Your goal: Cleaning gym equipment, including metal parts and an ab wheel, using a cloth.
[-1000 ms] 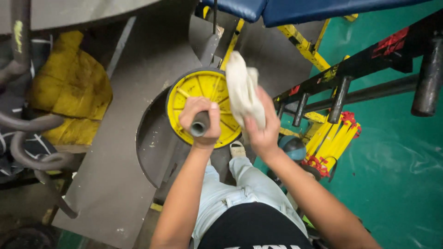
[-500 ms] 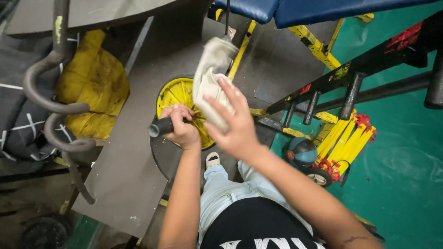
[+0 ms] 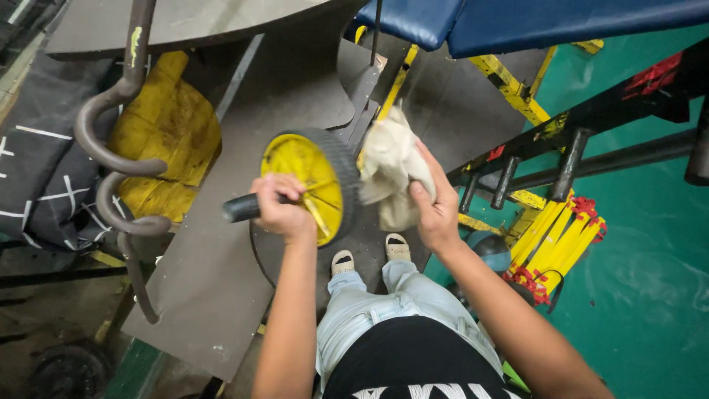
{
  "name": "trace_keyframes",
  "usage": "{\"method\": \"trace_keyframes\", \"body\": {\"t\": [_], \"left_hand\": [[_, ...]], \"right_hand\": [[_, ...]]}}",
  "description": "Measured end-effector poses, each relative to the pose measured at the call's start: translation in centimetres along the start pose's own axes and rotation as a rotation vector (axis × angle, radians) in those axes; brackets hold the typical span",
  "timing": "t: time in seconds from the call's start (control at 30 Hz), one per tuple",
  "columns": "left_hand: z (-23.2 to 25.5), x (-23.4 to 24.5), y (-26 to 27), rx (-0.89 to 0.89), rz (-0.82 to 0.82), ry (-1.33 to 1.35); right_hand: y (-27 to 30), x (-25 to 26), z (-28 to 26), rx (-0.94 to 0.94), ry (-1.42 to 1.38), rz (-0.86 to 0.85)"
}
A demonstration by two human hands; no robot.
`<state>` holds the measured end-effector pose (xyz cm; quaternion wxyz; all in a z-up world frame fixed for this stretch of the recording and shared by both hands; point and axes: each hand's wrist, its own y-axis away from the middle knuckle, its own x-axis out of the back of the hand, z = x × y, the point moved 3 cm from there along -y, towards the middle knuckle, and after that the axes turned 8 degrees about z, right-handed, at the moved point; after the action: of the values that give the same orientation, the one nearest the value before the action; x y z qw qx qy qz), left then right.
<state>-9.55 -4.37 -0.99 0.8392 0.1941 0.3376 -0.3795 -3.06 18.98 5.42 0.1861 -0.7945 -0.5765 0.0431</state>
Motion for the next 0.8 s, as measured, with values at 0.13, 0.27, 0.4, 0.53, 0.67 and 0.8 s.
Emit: {"method": "trace_keyframes", "body": {"t": [0.13,0.27,0.4,0.53,0.67,0.8], "left_hand": [[1.2,-3.2,3.6,-0.089,-0.34,-0.097],[5.7,-7.2,4.3,-0.301,-0.845,-0.37],[6.5,-8.6,4.1,-0.354,-1.104,-0.372],[5.0,-8.2,3.3,-0.389,-0.79,-0.412],[1.7,-6.8,2.3,0.223,-0.246,-0.23],[0.4,-6.1,0.8,0.517,0.25,0.176]], "right_hand": [[-2.5,-1.4,-3.0,0.073,-0.096,-0.103],[-4.5,0.3,0.9,-0.511,-0.264,-0.175],[-3.5,1.6,2.9,-0.652,-0.401,-0.337],[-1.5,0.9,1.7,-0.444,-0.322,-0.209],[1.1,-0.5,-1.4,-0.335,-0.253,0.032],[3.7,-0.4,-0.2,-0.002,0.151,-0.011]]}}
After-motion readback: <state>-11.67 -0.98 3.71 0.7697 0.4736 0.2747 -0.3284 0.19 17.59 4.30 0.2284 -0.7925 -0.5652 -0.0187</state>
